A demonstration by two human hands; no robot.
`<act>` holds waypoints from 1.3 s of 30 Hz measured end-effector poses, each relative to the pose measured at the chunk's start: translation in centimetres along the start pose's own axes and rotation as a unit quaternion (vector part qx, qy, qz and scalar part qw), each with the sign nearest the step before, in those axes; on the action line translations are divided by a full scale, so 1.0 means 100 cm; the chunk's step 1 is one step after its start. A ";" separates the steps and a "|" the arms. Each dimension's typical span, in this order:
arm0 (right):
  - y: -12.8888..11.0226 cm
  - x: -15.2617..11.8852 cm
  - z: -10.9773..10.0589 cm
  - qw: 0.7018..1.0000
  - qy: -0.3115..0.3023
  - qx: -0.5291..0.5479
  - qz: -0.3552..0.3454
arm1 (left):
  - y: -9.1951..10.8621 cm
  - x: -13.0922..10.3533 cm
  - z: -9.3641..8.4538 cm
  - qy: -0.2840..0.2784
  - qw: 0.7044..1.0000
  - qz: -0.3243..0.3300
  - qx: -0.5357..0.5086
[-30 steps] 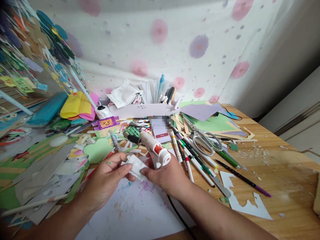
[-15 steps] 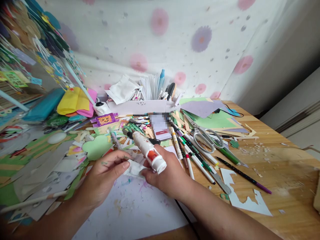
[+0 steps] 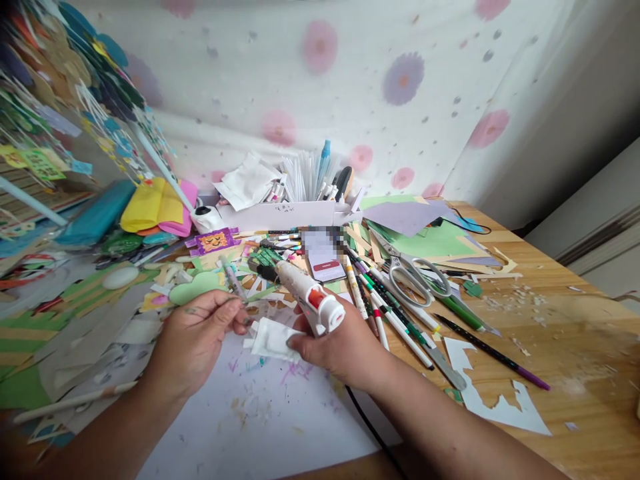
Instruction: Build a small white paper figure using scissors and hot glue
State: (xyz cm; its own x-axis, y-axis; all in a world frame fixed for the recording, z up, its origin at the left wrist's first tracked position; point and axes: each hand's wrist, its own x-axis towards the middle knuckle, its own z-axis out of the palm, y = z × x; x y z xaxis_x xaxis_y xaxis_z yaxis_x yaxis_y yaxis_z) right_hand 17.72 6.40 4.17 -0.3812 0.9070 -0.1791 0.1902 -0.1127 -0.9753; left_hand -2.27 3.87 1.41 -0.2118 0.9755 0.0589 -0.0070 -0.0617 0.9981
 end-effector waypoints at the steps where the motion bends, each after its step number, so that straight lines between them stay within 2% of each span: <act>1: -0.001 0.000 -0.001 1.000 0.000 0.002 0.001 | 0.000 0.000 0.000 -0.014 1.000 -0.009 -0.007; 4: -0.001 0.000 -0.002 1.000 -0.002 0.000 -0.007 | 0.002 -0.003 0.002 -0.090 0.995 -0.031 -0.021; 6: 0.000 0.000 -0.002 1.000 -0.003 -0.001 -0.010 | 0.004 -0.005 0.004 -0.122 0.992 -0.014 0.023; 10: 0.002 0.000 -0.002 1.000 -0.001 0.007 -0.010 | 0.006 -0.007 0.003 -0.090 0.988 0.033 0.122; 13: 0.003 0.001 -0.003 1.000 0.003 -0.001 -0.018 | 0.006 -0.008 -0.001 -0.088 0.989 0.047 0.107; 17: 0.003 0.001 -0.003 0.999 0.004 -0.014 -0.043 | 0.006 -0.010 0.001 -0.181 0.976 -0.005 0.124; 19: 0.003 0.001 -0.002 0.998 0.007 -0.024 -0.061 | 0.006 -0.011 0.006 -0.200 0.969 -0.038 0.141; 21: 0.004 0.001 -0.001 0.997 0.015 -0.032 -0.066 | 0.005 -0.012 0.010 -0.197 0.970 -0.046 0.137; 27: 0.018 0.001 0.005 0.995 0.007 -0.062 -0.073 | 0.004 -0.010 0.013 -0.175 0.980 -0.017 0.095; 31: 0.023 0.002 0.010 0.993 -0.008 -0.077 -0.092 | 0.006 -0.010 0.014 -0.170 0.979 -0.011 0.116; 35: 0.021 0.001 0.011 0.993 -0.019 -0.068 -0.090 | 0.008 -0.011 0.015 -0.132 0.977 0.021 0.167; 39: 0.019 0.000 0.010 0.996 -0.021 -0.058 -0.072 | 0.004 -0.008 0.011 -0.071 0.993 -0.013 0.096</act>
State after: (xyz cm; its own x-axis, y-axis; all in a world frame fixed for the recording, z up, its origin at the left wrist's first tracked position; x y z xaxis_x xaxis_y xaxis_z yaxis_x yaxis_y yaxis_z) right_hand 17.12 5.80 2.15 -0.4483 0.8927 -0.0467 0.2330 0.0662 -0.9702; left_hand -1.03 3.31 1.73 -0.0749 0.9970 0.0209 0.1781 -0.0073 0.9840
